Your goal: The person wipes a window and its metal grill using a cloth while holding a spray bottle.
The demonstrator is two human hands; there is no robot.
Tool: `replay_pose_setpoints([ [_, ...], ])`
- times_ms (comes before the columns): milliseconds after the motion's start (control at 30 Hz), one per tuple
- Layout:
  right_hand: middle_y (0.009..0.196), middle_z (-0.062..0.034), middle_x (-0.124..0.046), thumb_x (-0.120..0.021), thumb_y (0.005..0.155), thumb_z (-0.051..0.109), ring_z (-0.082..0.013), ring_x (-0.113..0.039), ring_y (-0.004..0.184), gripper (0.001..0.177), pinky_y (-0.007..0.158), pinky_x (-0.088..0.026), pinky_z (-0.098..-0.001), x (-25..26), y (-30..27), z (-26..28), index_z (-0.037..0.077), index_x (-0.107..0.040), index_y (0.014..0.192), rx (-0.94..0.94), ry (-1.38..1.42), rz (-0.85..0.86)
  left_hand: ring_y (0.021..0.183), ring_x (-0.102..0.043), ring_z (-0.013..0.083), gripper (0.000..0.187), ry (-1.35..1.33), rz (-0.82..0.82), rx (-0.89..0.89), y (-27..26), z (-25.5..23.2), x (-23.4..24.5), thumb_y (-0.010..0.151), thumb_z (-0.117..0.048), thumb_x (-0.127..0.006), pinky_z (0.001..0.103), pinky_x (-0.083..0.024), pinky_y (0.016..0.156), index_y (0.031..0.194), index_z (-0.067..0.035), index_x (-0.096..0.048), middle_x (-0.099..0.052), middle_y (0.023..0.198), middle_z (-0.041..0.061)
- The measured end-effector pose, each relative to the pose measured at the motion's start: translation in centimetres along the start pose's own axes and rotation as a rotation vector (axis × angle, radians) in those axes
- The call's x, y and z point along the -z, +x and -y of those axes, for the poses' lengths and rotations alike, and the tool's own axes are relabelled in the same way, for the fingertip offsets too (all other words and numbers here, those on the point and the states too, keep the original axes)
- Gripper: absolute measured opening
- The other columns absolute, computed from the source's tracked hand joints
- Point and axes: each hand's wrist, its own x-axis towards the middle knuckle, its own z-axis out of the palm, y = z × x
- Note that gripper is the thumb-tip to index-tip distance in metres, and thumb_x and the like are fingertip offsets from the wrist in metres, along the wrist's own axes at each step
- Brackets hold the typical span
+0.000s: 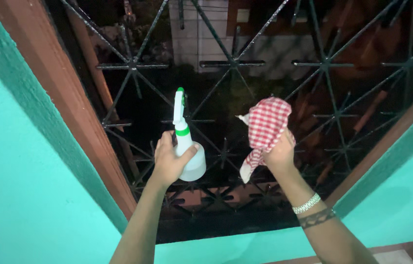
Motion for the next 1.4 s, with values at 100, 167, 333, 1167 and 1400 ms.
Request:
replay_pose_setpoints([
  [100, 0.127, -0.0181, -0.066, -0.070, 0.087, 0.010, -0.0369, -0.065, 0.117, 0.035, 0.099, -0.052, -0.0435, 1.8, 0.0, 2.9, 0.001, -0.069, 0.121, 0.006, 0.043, 0.013, 0.117, -0.055, 0.0339, 0.077, 0.000, -0.047, -0.025, -0.1, 0.0, -0.3, 0.076, -0.054, -0.077, 0.048, -0.044, 0.101, 0.129, -0.004, -0.052, -0.058, 0.120, 0.019],
  [167, 0.130, -0.0198, -0.064, -0.071, 0.087, 0.014, -0.0417, -0.061, 0.122, 0.037, 0.103, -0.051, -0.0464, 2.6, 0.1, 4.1, -0.001, -0.067, 0.120, 0.104, 0.018, -0.040, 0.117, -0.056, 0.0341, 0.076, 0.002, -0.045, -0.030, -0.2, 0.2, -0.3, 0.077, -0.054, -0.076, 0.047, -0.045, 0.101, 0.128, -0.003, -0.052, -0.058, 0.121, 0.020],
  [333, 0.121, -0.0159, -0.064, -0.075, 0.086, 0.022, -0.0386, -0.059, 0.112, 0.036, 0.100, -0.037, -0.0486, 4.3, 1.2, 5.5, 0.000, -0.066, 0.112, 0.082, -0.039, -0.169, 0.118, -0.055, 0.0355, 0.076, 0.024, -0.065, -0.086, 0.0, 0.6, -0.6, 0.078, -0.053, -0.077, 0.049, -0.044, 0.100, 0.128, -0.002, -0.052, -0.059, 0.121, 0.020],
  [1167, 0.105, -0.0211, -0.065, -0.066, 0.076, -0.002, -0.0420, -0.059, 0.111, 0.016, 0.095, -0.049, -0.0496, 2.1, 3.2, 6.0, -0.002, -0.062, 0.092, 0.158, -0.004, -0.104, 0.117, -0.057, 0.0380, 0.077, 0.029, -0.092, -0.079, 0.4, 0.5, -0.8, 0.077, -0.051, -0.078, 0.049, -0.045, 0.100, 0.129, 0.000, -0.053, -0.061, 0.121, 0.024],
  [1400, 0.093, -0.0221, -0.061, -0.064, 0.100, 0.014, -0.0334, -0.060, 0.089, 0.020, 0.078, -0.048, -0.0435, 2.0, 3.5, 4.4, -0.005, -0.064, 0.099, -0.413, 0.130, -0.334, 0.118, -0.056, 0.0359, 0.078, 0.015, -0.021, -0.015, -0.1, -0.1, -0.3, 0.077, -0.052, -0.076, 0.049, -0.045, 0.101, 0.131, 0.000, -0.051, -0.057, 0.124, 0.023],
])
